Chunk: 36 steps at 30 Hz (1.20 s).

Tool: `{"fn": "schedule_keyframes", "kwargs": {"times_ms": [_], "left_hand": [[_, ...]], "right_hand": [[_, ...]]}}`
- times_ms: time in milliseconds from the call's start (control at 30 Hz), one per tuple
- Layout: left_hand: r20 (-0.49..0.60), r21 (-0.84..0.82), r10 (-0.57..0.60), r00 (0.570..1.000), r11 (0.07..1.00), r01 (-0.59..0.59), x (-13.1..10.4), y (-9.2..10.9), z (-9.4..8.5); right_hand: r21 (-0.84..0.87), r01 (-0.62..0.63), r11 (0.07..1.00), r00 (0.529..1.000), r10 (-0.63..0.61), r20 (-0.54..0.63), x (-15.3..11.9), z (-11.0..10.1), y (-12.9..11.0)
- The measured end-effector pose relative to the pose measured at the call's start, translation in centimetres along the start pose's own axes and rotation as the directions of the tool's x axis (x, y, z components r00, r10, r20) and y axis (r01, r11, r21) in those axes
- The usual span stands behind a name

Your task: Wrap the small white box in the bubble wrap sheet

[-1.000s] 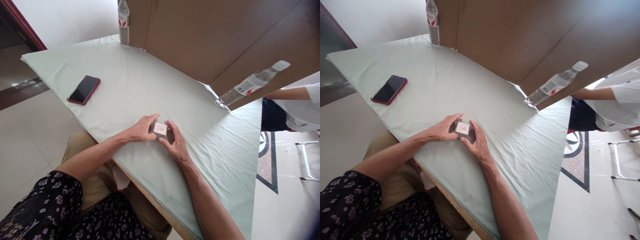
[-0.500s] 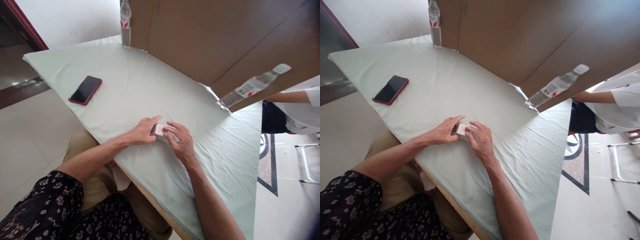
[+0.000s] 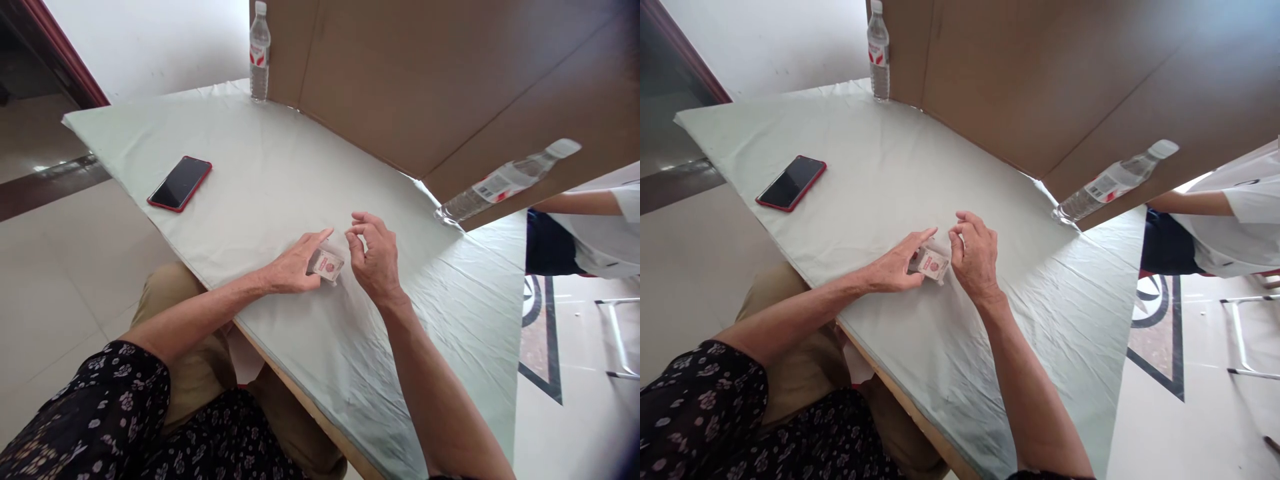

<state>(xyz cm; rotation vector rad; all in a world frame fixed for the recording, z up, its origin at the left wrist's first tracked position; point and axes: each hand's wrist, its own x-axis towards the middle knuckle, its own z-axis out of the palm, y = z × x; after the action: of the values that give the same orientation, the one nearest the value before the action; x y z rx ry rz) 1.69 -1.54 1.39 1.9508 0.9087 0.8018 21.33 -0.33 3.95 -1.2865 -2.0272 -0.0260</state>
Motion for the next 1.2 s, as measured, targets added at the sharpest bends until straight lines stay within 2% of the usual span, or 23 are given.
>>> {"fn": "schedule_keyframes", "kwargs": {"times_ms": [133,333,500,567,667,733,800,900,1000,1100,1200], "left_hand": [[0.007,-0.196,-0.079,0.997,0.977,0.079,0.1,0.4,-0.3],[-0.055,-0.513,-0.217,0.975,0.843,0.159,0.2,0.4,-0.5],[0.105,-0.571,-0.308,0.945,0.76,0.311,0.5,0.6,-0.6],[0.12,-0.6,-0.355,0.927,0.718,0.353,0.6,0.6,-0.6],[0.075,-0.654,-0.399,0.914,0.672,0.347,0.7,0.5,-0.7],[0.051,-0.689,-0.405,0.913,0.647,0.325,0.8,0.4,-0.7],[0.043,-0.703,-0.402,0.915,0.638,0.313,0.7,0.4,-0.7],[0.032,-0.696,-0.397,0.917,0.65,0.305,0.7,0.6,-0.6],[-0.017,-0.605,-0.388,0.921,0.738,0.299,0.5,0.9,-0.7],[-0.172,-0.289,-0.324,0.93,0.919,0.267,0.3,1.3,-0.7],[-0.218,-0.018,-0.244,0.945,0.969,0.246,0.3,1.2,-0.7]], "right_hand": [[0.016,-0.034,0.999,0.999,0.034,-0.026,2.0,0.2,1.0],[0.029,-0.091,0.995,0.994,0.092,-0.056,4.3,1.0,3.3],[0.092,-0.169,0.981,0.981,0.177,-0.085,5.3,1.5,4.7],[0.124,-0.217,0.968,0.967,0.231,-0.107,4.9,1.0,4.2],[0.154,-0.346,0.925,0.923,0.366,-0.121,3.1,-0.4,1.9],[0.141,-0.401,0.905,0.913,0.408,-0.021,1.5,-1.4,-0.2],[0.076,-0.403,0.912,0.908,0.389,0.156,0.0,-1.9,-2.1],[-0.08,-0.387,0.918,0.872,0.393,0.291,-1.3,-1.7,-3.5],[-0.131,-0.414,0.901,0.856,0.435,0.28,-1.5,-1.3,-2.8],[0.027,-0.491,0.87,0.847,0.47,0.249,-1.5,-1.6,-1.3],[0.22,-0.544,0.81,0.83,0.482,0.281,-1.7,-2.0,-0.4]]}}
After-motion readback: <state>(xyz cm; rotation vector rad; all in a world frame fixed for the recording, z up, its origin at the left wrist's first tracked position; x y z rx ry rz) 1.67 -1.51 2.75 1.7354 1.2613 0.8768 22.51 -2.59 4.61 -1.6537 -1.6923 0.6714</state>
